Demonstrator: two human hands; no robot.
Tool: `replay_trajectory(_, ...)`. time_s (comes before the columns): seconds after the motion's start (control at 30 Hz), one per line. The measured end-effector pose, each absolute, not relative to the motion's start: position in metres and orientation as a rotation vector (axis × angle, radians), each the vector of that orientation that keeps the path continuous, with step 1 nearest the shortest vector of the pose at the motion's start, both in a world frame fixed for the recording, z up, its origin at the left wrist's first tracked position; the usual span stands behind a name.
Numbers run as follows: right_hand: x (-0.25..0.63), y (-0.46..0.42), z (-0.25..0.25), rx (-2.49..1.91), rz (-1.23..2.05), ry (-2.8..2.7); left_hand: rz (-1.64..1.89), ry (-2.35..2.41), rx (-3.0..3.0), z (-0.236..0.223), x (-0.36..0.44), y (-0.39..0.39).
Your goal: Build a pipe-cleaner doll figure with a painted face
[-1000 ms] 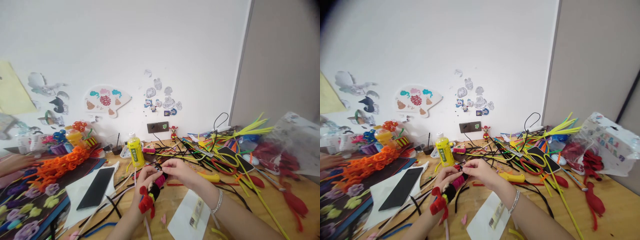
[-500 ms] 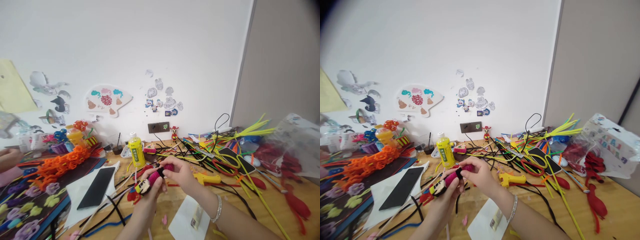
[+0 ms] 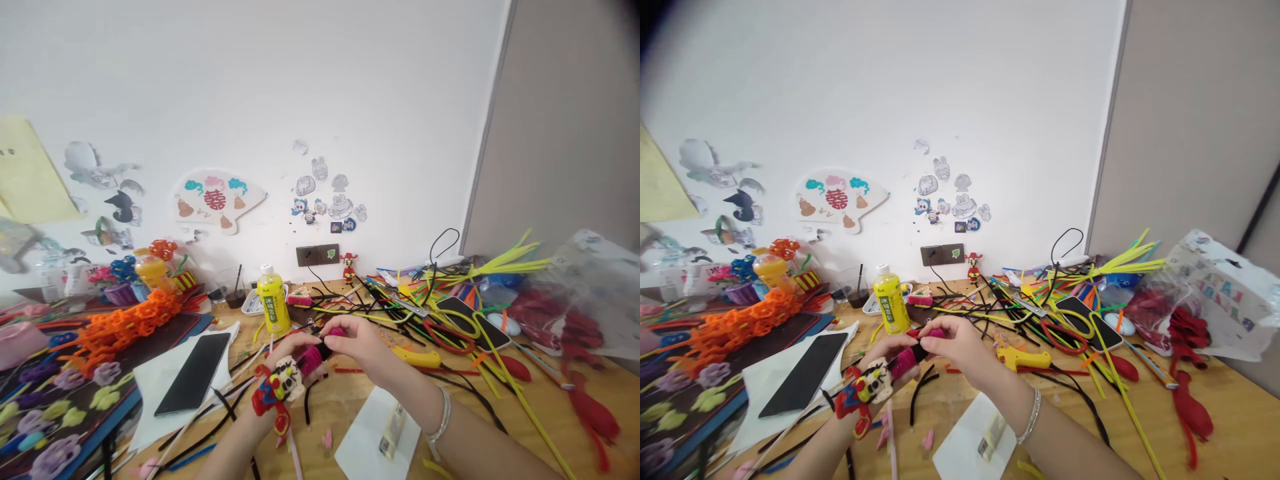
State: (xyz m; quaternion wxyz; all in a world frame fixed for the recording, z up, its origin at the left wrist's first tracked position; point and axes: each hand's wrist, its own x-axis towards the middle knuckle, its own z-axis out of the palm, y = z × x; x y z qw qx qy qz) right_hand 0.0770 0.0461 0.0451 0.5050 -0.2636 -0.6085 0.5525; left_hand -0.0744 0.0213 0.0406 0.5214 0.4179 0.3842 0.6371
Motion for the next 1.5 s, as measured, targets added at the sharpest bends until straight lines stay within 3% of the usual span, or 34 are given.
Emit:
replay_trajectory(0.2, 0.06, 0.043, 0.031, -0.652, 1.237, -1.155, 1.585, 0.96, 1.132, 0.021, -0.065, 0.029)
replay_trajectory(0.77, 0.041, 0.045, -0.003, -0.386, 1.633, -0.666, 1.514, 1.083, 1.452, 0.011, -0.074, 0.043)
replay_trajectory(1.07, 0.048, 0.067, -0.014, -0.516, 1.416, -0.694, 1.308, 1.16, 1.459, -0.013, -0.077, 0.058)
replay_trajectory(1.5, 0.039, 0.047, -0.012, -0.794, 1.258, -0.915, 1.434, 1.243, 1.518, -0.009, -0.06, 0.042)
